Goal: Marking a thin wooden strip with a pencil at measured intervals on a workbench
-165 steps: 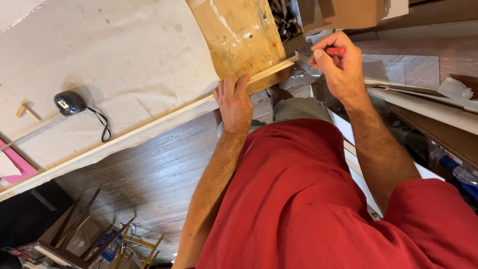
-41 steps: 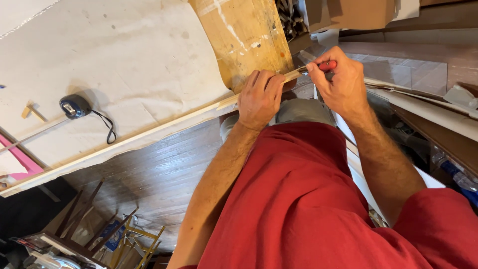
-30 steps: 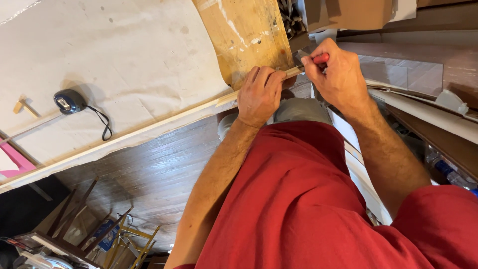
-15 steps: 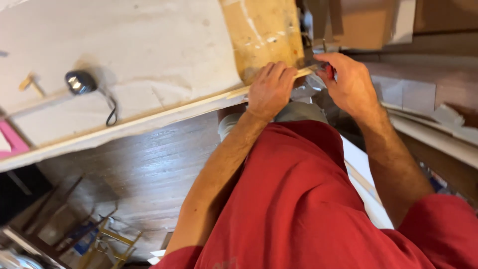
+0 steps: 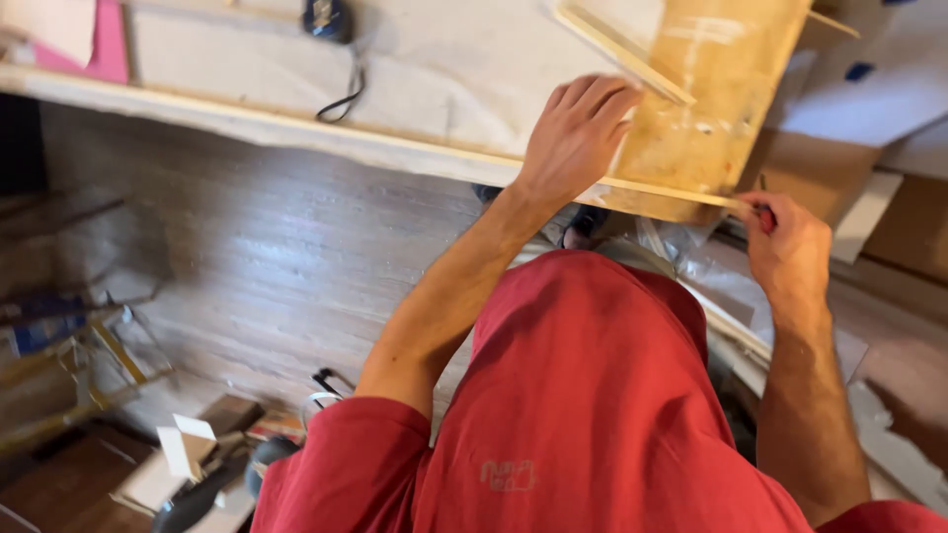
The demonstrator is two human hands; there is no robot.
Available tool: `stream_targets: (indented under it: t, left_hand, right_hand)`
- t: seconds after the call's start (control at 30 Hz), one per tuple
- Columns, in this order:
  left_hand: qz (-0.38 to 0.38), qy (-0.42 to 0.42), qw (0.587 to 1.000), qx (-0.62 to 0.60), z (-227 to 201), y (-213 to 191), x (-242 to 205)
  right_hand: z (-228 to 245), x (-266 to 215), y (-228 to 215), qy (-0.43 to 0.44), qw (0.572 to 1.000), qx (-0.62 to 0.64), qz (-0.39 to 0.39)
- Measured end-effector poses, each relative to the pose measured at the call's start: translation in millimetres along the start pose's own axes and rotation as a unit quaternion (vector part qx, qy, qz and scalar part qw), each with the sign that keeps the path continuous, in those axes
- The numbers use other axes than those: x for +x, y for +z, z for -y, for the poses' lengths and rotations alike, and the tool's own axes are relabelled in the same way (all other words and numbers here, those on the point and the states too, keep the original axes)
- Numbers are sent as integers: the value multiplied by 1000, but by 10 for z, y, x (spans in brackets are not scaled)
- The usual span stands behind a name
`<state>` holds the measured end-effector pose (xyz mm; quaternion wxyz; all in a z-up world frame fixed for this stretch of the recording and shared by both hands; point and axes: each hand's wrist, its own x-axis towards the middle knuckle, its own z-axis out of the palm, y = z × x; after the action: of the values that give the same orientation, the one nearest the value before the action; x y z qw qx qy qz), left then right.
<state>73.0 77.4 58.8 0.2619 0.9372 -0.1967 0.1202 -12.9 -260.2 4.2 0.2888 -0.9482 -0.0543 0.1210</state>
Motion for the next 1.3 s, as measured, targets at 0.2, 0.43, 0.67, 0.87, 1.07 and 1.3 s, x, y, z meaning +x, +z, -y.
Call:
stream_targets:
  t: [0.2, 0.43, 0.67, 0.87, 1.07, 1.3]
  left_hand:
    - [-21, -168, 985, -30, 247, -462, -1405]
    - [181, -562, 802, -85, 728, 141, -3869]
    - [206, -751, 614, -127, 588, 210, -5942]
    - [137, -811, 529, -209, 883, 481, -6204]
    - [96, -772, 582, -236, 1426, -314, -5678]
    - [-359, -624, 652, -237, 1797, -3003, -4024]
  right_hand:
    - [366, 130, -262, -78, 995, -7, -65]
    - [1404, 1020, 103, -142, 981, -90, 93]
    - [3499, 1418, 204, -131, 966, -112, 193]
    - [3550, 1452, 1308, -292, 920, -159, 208]
    - [4456, 1516, 1899, -323, 910, -123, 228]
    - [5939, 2504, 2355, -462, 881, -50, 95]
